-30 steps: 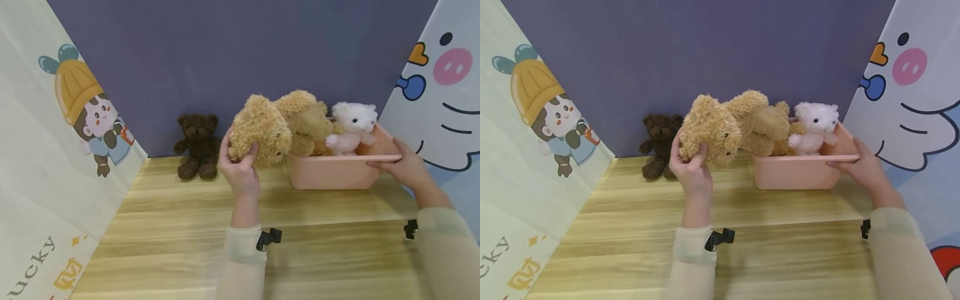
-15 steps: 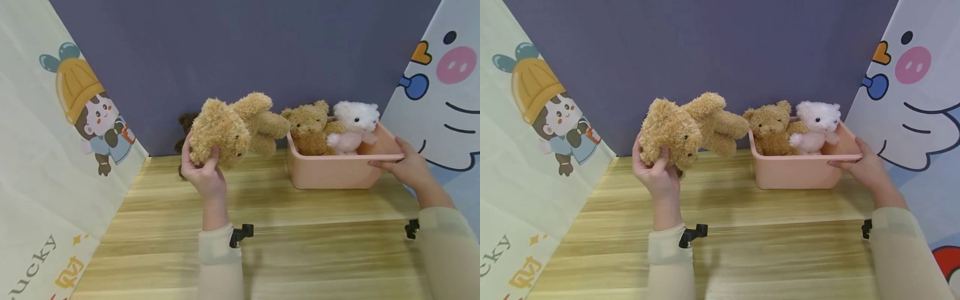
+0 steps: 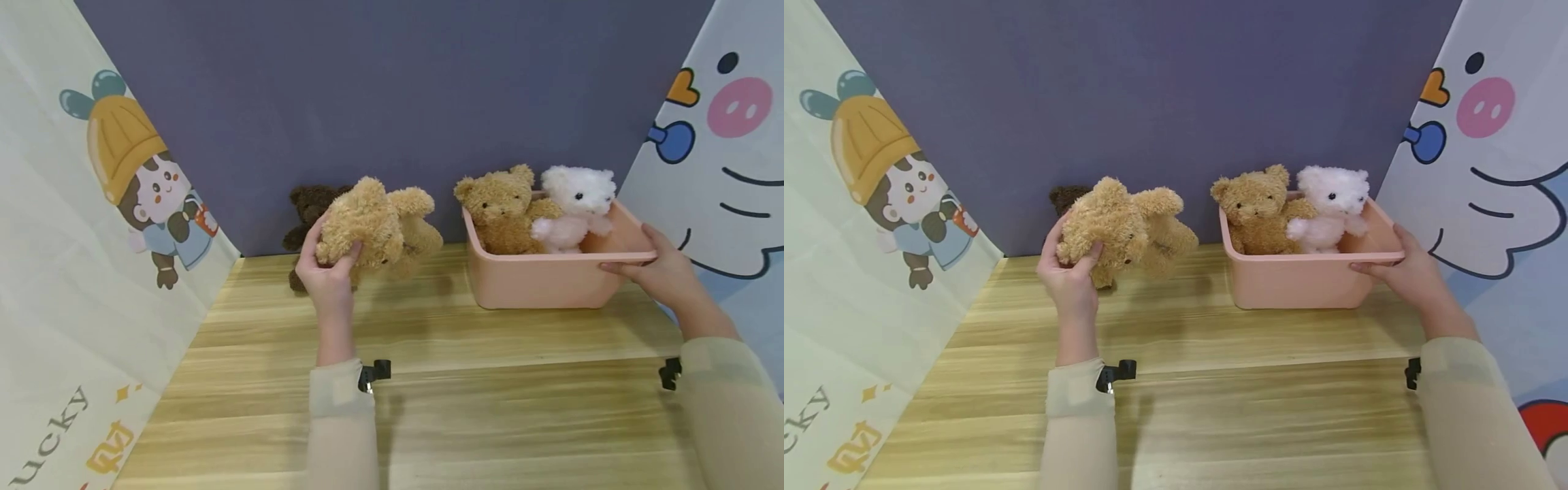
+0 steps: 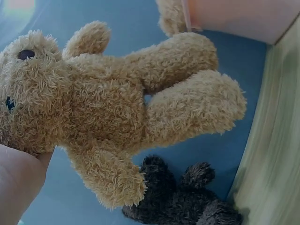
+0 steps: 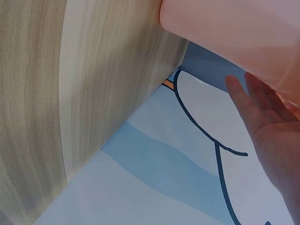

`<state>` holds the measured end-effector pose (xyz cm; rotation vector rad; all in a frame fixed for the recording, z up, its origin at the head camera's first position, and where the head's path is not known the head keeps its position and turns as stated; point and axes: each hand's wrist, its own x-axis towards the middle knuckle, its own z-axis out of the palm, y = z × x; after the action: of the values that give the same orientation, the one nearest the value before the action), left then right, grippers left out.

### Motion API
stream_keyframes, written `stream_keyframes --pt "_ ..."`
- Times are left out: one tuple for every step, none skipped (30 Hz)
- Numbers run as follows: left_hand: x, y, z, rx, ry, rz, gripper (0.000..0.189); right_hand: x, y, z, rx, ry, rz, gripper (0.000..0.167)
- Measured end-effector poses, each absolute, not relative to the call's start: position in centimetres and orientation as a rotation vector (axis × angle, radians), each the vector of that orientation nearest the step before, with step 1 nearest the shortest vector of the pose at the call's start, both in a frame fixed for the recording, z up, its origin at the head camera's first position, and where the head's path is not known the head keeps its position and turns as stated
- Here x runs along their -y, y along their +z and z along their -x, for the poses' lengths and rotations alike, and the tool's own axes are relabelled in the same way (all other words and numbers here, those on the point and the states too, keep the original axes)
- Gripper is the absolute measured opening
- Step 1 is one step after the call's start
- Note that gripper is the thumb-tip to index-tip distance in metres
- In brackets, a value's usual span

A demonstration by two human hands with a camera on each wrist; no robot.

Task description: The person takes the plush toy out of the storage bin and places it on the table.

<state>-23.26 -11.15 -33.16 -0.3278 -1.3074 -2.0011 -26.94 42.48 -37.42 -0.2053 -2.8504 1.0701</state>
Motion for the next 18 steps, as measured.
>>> stream_keyframes --pt "11.3 -33.0 23.6 1.337 -1.994 0.342 0.058 -42.4 -37.4 26.9 2.849 1.072 0.204 0.128" --pt "11.4 -32.9 23.9 1.368 -1.982 0.351 0.058 -42.4 -37.3 26.9 2.848 1.073 0.203 0.128" --pt "11.6 -32.7 24.3 1.401 -1.965 0.358 0.058 -42.4 -37.2 26.9 2.847 1.074 0.201 0.128" --pt "11.8 -32.5 24.7 1.430 -1.951 0.368 0.058 -42.4 -37.2 26.9 2.845 1.074 0.199 0.128" --pt "12.0 -32.4 25.1 1.461 -1.936 0.378 0.058 -42.3 -37.2 26.9 2.844 1.074 0.197 0.128" --pt "12.2 -32.2 25.4 1.502 -1.907 0.384 0.058 -42.3 -37.2 26.9 2.845 1.075 0.197 0.128" --pt "12.5 -32.1 25.8 1.541 -1.886 0.393 0.058 -42.3 -37.3 26.9 2.848 1.077 0.196 0.128" --pt "12.7 -31.9 26.2 1.583 -1.859 0.400 0.058 -42.3 -37.3 26.9 2.852 1.079 0.198 0.129" --pt "13.0 -31.8 26.6 1.624 -1.838 0.404 0.059 -42.4 -37.4 26.9 2.855 1.079 0.197 0.129" --pt "13.3 -31.7 27.1 1.663 -1.824 0.406 0.058 -42.4 -37.5 26.9 2.859 1.078 0.196 0.129" --pt "13.6 -31.5 27.5 1.705 -1.808 0.405 0.058 -42.4 -37.5 26.9 2.861 1.078 0.194 0.129" --pt "13.9 -31.4 27.9 1.750 -1.788 0.398 0.057 -42.5 -37.6 26.9 2.862 1.072 0.190 0.129" --pt "14.1 -31.2 28.4 1.790 -1.779 0.388 0.057 -42.5 -37.6 26.9 2.862 1.069 0.187 0.129" --pt "14.4 -31.1 28.9 1.830 -1.763 0.375 0.056 -42.6 -37.6 26.9 2.858 1.062 0.184 0.129" --pt "14.6 -30.9 29.4 1.864 -1.753 0.365 0.056 -42.7 -37.6 26.9 2.852 1.056 0.176 0.129" --pt "14.8 -30.8 29.7 1.896 -1.746 0.355 0.055 -42.7 -37.6 26.9 2.849 1.052 0.170 0.128" --pt "15.1 -30.7 30.1 1.925 -1.739 0.346 0.055 -42.7 -37.7 27.0 2.845 1.048 0.166 0.128" --pt "15.3 -30.6 30.4 1.952 -1.734 0.339 0.055 -42.7 -37.8 27.0 2.842 1.044 0.163 0.128"
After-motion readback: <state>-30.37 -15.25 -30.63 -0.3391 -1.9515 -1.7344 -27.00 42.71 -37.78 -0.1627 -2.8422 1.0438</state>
